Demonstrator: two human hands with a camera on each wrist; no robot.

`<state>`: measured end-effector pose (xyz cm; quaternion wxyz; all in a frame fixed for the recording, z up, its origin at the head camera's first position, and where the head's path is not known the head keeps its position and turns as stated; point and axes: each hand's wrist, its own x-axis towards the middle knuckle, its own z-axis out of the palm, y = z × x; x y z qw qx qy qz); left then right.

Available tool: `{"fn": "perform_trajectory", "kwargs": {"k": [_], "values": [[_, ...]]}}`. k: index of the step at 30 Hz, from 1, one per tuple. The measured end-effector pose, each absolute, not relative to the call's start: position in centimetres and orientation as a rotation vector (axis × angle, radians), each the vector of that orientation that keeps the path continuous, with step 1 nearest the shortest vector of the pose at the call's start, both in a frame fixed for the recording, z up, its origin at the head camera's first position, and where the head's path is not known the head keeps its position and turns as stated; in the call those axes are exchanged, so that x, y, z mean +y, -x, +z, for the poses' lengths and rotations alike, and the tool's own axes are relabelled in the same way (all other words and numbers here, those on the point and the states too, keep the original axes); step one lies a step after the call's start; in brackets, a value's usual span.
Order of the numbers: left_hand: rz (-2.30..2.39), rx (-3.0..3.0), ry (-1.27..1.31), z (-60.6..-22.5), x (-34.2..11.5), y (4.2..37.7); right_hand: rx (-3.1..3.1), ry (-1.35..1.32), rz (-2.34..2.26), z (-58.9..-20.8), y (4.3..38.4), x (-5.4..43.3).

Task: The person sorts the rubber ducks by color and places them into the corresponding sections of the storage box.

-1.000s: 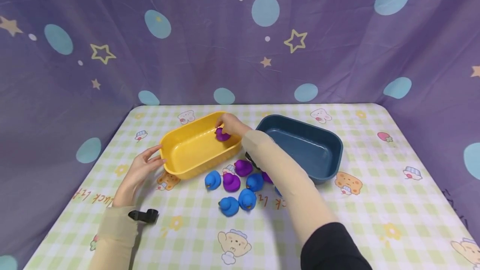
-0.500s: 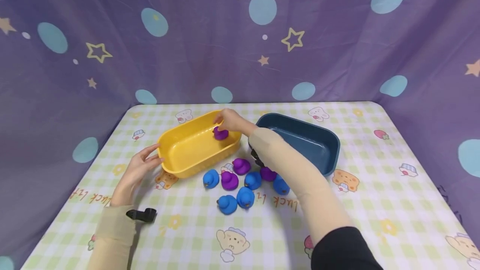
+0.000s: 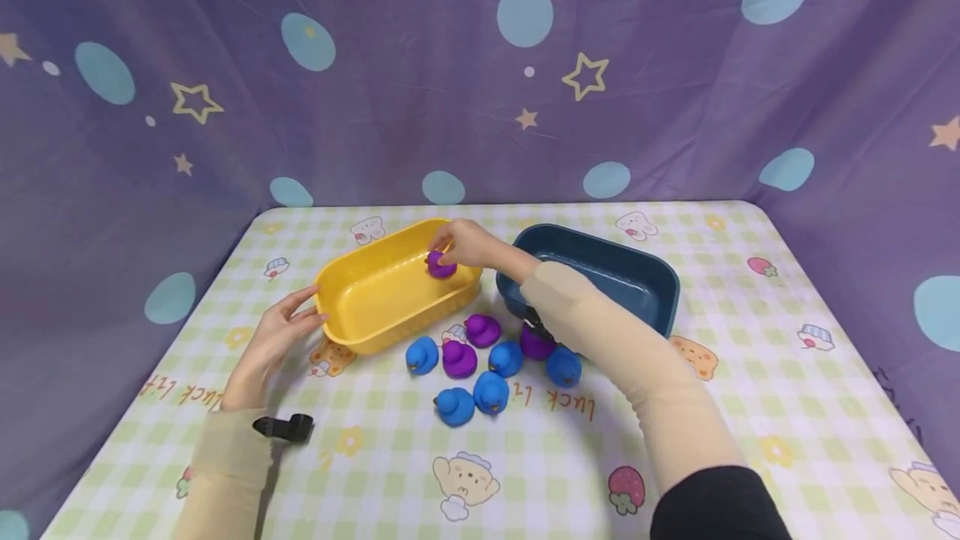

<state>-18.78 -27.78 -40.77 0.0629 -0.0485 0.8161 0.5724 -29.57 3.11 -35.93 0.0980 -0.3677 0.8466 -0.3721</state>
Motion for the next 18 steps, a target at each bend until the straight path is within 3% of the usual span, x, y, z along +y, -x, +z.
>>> {"fn": "perform_trajectory", "kwargs": {"k": [18], "values": [[1.734,2.474,0.134,-40.9,-27.8,18.8,2.451,1.123,-1.145,-34.6,25.3,7.3]]}}
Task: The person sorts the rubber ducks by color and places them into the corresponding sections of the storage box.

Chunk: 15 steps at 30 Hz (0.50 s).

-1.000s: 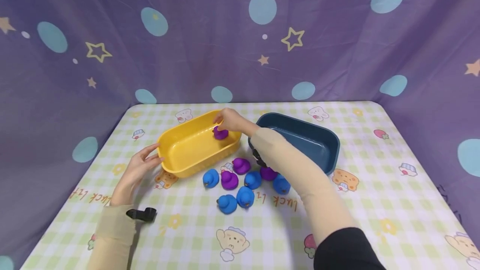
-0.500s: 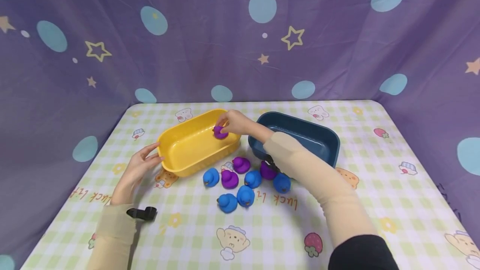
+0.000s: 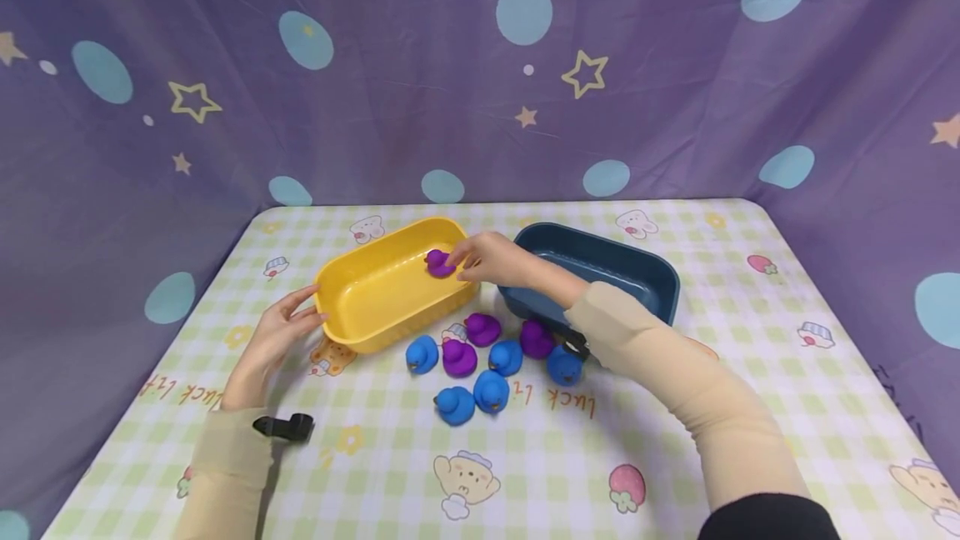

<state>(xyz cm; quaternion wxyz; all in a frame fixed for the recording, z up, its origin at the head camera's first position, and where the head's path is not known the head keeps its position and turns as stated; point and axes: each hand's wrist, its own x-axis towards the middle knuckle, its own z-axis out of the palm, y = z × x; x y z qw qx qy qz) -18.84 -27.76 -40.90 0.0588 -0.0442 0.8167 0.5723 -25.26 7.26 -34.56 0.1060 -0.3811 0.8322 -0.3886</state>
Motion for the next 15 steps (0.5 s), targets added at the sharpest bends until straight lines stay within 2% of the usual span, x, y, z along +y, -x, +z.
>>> {"fn": "perform_trajectory", "kwargs": {"k": [15], "values": [[1.746,2.465,0.152,-40.9,-27.7,18.9,2.461,1.138,-1.099,-35.3,20.9,10.0]]}}
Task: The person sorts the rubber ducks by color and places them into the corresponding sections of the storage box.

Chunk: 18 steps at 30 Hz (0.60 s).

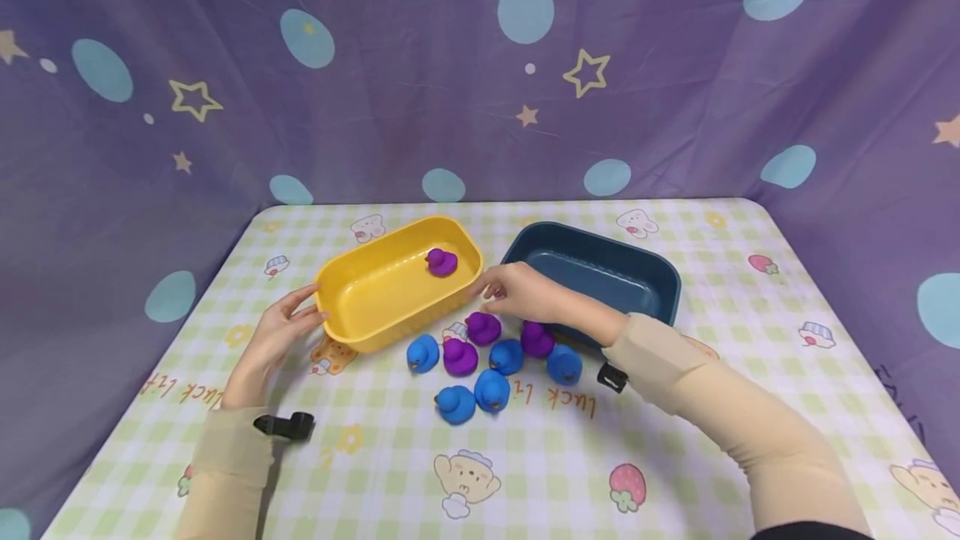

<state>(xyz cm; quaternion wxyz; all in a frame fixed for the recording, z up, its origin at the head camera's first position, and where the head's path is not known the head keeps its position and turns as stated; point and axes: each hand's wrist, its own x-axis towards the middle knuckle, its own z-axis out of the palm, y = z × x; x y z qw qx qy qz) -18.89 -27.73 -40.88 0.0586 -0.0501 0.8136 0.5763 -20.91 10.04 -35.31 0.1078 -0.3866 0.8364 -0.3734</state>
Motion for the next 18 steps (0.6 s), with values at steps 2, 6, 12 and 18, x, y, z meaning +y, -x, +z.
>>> {"fn": "perform_trajectory", "kwargs": {"k": [2,6,12,18], "values": [[1.752,2.463,0.149,-40.9,-27.7,18.9,2.45,1.148,-1.097,-35.6,20.6,10.5],[1.762,2.459,0.14,-41.0,-27.6,18.9,2.451,1.165,-1.072,-36.2,19.9,11.3],[1.768,2.456,0.135,-41.0,-27.6,18.8,2.493,1.168,-1.032,-36.9,18.8,12.5],[1.755,2.468,0.142,-40.9,-27.6,18.8,2.591,1.194,-0.975,-38.0,17.9,13.5]]}}
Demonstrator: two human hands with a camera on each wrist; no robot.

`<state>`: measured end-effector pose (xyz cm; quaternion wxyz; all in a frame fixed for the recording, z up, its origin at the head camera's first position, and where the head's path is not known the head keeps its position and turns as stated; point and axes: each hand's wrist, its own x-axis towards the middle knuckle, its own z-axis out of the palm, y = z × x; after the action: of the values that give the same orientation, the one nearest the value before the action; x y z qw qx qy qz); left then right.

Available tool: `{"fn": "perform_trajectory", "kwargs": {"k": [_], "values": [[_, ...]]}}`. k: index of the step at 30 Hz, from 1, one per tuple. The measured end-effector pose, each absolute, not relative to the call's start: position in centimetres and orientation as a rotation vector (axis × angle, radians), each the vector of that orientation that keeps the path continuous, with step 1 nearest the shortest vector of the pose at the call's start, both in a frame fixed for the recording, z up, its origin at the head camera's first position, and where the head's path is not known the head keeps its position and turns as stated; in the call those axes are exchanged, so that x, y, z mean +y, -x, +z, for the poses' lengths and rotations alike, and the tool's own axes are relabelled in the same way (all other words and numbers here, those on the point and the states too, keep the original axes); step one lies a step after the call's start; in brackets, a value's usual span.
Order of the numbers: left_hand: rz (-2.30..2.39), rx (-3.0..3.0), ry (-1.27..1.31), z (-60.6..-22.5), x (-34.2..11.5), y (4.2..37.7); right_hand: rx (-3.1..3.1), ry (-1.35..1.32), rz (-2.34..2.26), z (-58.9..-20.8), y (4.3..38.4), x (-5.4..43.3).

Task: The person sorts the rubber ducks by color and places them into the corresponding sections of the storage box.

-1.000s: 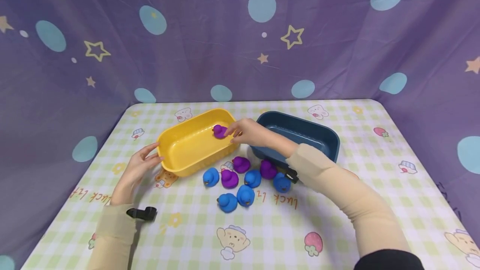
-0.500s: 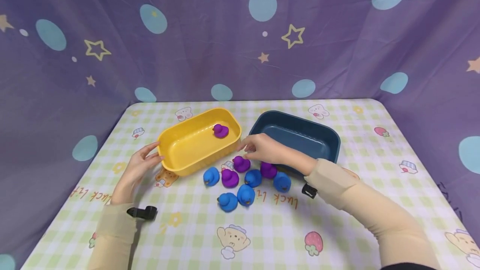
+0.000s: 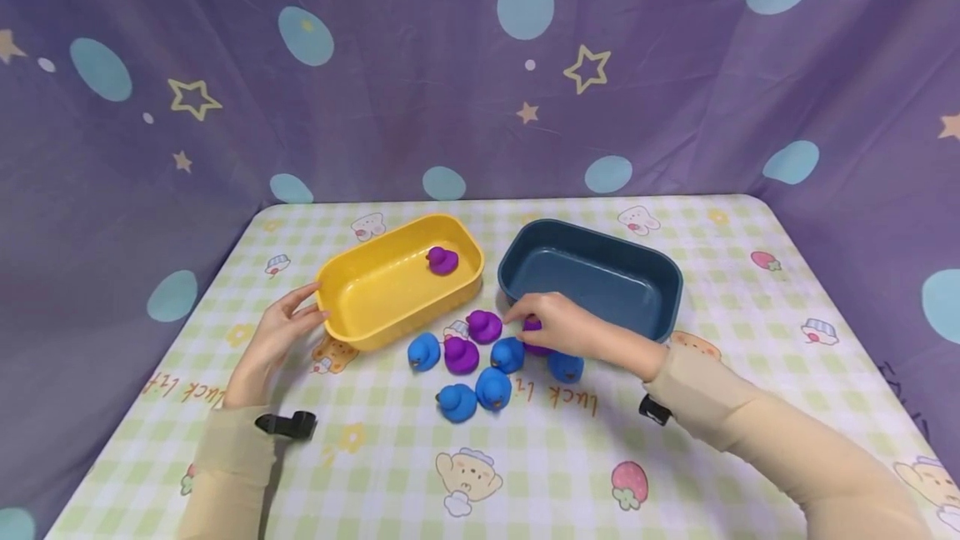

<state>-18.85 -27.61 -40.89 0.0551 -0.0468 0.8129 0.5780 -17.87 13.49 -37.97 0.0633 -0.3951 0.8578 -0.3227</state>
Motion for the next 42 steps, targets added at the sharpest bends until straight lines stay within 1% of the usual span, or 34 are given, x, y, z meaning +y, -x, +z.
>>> {"fn": "perform_trajectory", "kwargs": {"k": [16,25,29,35,37,40,42], "values": [[1.784,2.438,0.166,-40.9,-27.6,19.2,2.706,1.044,-0.984,-40.0,15.9,14.7],[1.779,2.447,0.172,-40.8,-27.5,19.1,2.748,0.995,-0.954,-40.8,15.5,14.8],[1.78,2.47,0.146,-41.7,-27.9,19.4,2.747,0.972,-0.921,-41.1,15.4,14.7],[1.808,2.523,0.142,-45.1,-29.7,20.9,2.77,0.935,-0.858,-41.5,15.2,14.6],[1.803,2.533,0.13,-45.7,-30.0,21.2,2.782,0.932,-0.858,-41.7,15.1,14.5],[1.797,2.532,0.138,-45.2,-29.8,20.9,2.803,0.933,-0.873,-42.0,15.1,14.4],[1.784,2.527,0.13,-44.1,-29.2,20.4,2.822,0.936,-0.887,-42.1,15.0,14.3]]}}
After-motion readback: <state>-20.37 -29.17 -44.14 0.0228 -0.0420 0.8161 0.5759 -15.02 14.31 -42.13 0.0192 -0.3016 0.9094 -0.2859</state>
